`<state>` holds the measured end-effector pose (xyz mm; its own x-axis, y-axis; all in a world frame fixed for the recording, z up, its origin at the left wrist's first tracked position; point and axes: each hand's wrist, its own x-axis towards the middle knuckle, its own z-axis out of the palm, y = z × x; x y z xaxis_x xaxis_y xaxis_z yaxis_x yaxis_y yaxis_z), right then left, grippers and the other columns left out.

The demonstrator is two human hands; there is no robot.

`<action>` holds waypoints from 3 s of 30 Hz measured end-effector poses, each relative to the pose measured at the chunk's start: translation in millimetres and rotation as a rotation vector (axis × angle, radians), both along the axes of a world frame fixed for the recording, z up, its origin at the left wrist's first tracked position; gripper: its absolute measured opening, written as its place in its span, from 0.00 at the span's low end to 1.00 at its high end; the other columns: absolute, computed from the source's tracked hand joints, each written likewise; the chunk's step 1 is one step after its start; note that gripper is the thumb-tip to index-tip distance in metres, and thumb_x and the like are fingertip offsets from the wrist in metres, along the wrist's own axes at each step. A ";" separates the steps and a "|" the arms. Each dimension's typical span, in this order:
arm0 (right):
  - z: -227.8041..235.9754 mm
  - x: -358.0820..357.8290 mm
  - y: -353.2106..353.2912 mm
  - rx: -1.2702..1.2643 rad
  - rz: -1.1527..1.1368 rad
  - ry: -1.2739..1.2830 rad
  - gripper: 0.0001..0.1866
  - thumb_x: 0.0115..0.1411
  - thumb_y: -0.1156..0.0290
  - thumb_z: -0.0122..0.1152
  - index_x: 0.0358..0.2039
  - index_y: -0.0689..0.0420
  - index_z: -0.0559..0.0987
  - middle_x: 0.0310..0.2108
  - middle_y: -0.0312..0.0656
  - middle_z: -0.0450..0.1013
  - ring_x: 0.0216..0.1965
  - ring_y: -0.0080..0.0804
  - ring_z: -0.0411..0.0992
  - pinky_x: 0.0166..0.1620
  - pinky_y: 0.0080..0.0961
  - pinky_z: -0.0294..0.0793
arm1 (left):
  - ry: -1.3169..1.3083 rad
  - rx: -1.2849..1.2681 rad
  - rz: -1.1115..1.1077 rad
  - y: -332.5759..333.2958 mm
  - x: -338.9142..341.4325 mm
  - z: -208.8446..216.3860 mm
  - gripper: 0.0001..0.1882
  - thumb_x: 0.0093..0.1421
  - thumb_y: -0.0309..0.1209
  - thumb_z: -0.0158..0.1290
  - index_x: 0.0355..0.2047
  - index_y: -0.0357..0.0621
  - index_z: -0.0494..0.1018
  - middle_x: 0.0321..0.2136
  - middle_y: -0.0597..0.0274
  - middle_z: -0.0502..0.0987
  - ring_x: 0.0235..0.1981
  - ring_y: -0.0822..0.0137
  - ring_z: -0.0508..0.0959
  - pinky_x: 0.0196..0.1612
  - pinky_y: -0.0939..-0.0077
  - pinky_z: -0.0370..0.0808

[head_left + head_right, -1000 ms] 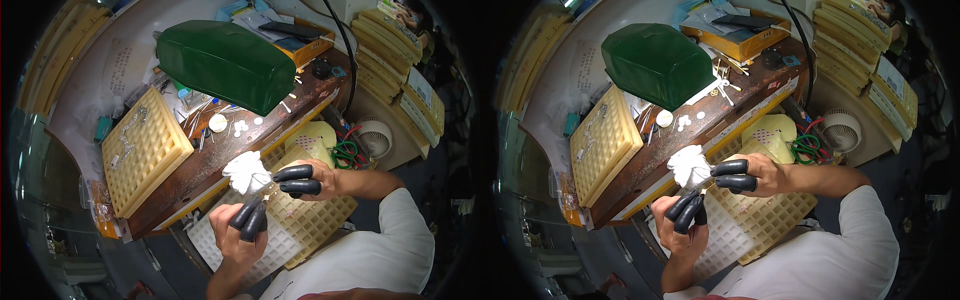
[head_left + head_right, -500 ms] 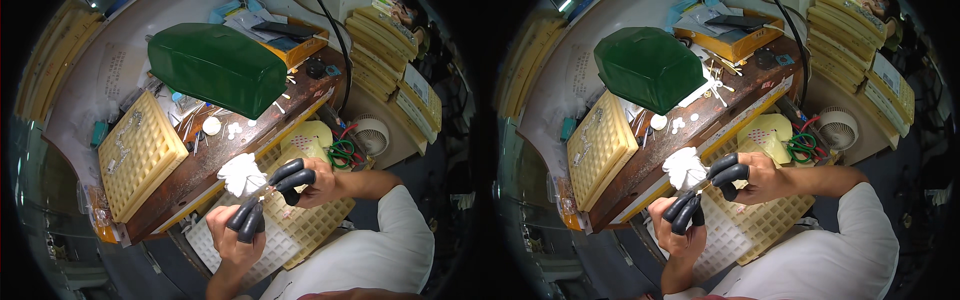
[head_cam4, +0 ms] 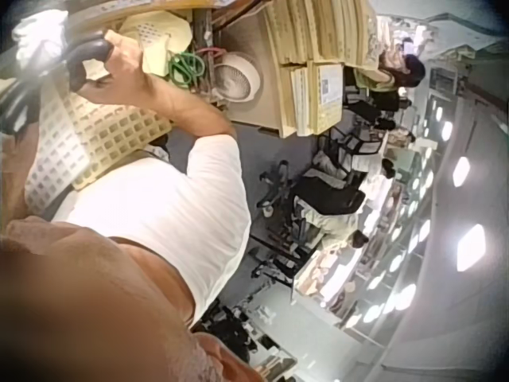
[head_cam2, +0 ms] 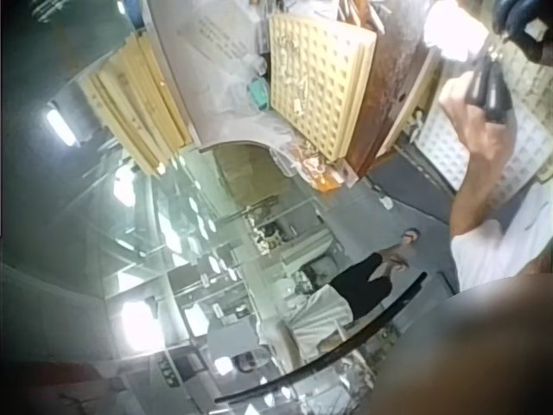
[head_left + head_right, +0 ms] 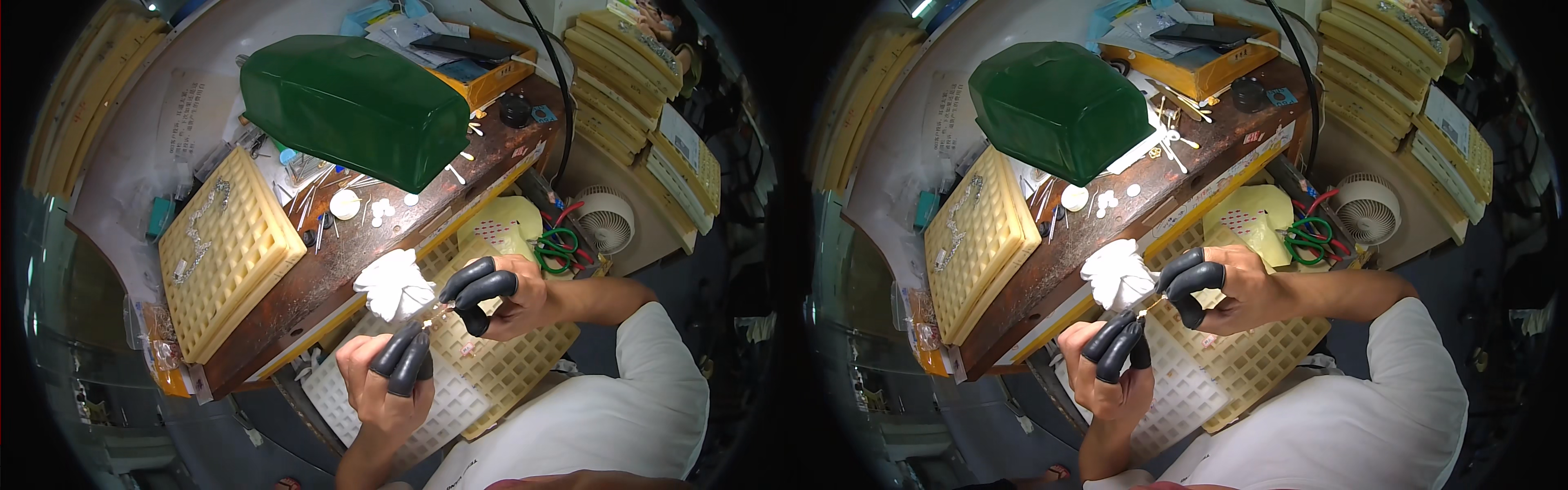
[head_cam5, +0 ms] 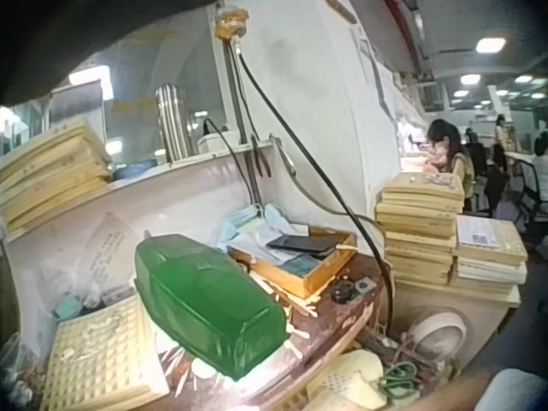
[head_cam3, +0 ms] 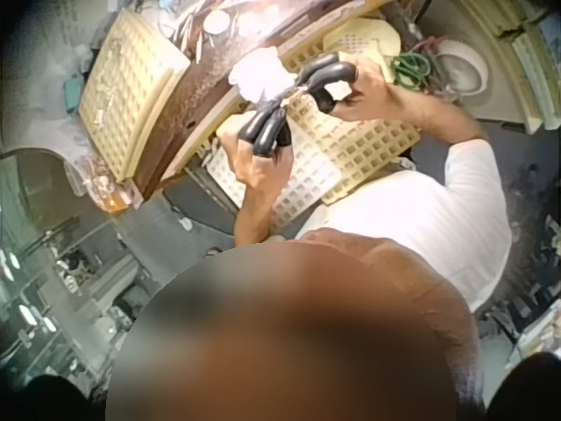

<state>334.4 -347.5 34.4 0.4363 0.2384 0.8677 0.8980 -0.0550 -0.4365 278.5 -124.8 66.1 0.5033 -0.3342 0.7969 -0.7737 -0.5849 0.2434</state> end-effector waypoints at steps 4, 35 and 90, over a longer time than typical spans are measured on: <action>2.3 -0.9 -1.1 0.003 0.032 0.025 0.21 0.47 0.84 0.71 0.42 0.58 0.77 0.39 0.45 0.80 0.32 0.35 0.81 0.33 0.27 0.81 | -0.004 -0.002 0.002 -0.5 0.4 -1.2 0.20 0.48 0.15 0.63 0.44 0.38 0.79 0.36 0.54 0.78 0.35 0.54 0.77 0.39 0.57 0.73; 25.2 -18.3 -13.9 0.080 0.074 0.636 0.12 0.54 0.86 0.68 0.39 0.64 0.80 0.37 0.39 0.77 0.37 0.22 0.77 0.40 0.19 0.79 | 0.495 -0.219 0.009 -26.3 -6.2 9.0 0.14 0.50 0.14 0.66 0.37 0.36 0.79 0.35 0.52 0.83 0.35 0.55 0.82 0.40 0.68 0.78; 11.1 -53.6 -187.7 0.438 -0.251 0.714 0.14 0.53 0.85 0.60 0.41 0.66 0.79 0.30 0.36 0.78 0.30 0.15 0.74 0.31 0.16 0.74 | 1.051 0.421 -0.387 -257.2 124.7 -90.1 0.14 0.49 0.20 0.55 0.39 0.32 0.77 0.32 0.39 0.80 0.33 0.40 0.80 0.42 0.50 0.76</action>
<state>280.9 -535.2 45.6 0.9053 -0.2284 0.3581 0.3857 0.0893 -0.9183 403.2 -382.0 -23.9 0.6517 -0.7429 -0.1526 -0.4529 -0.5426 0.7074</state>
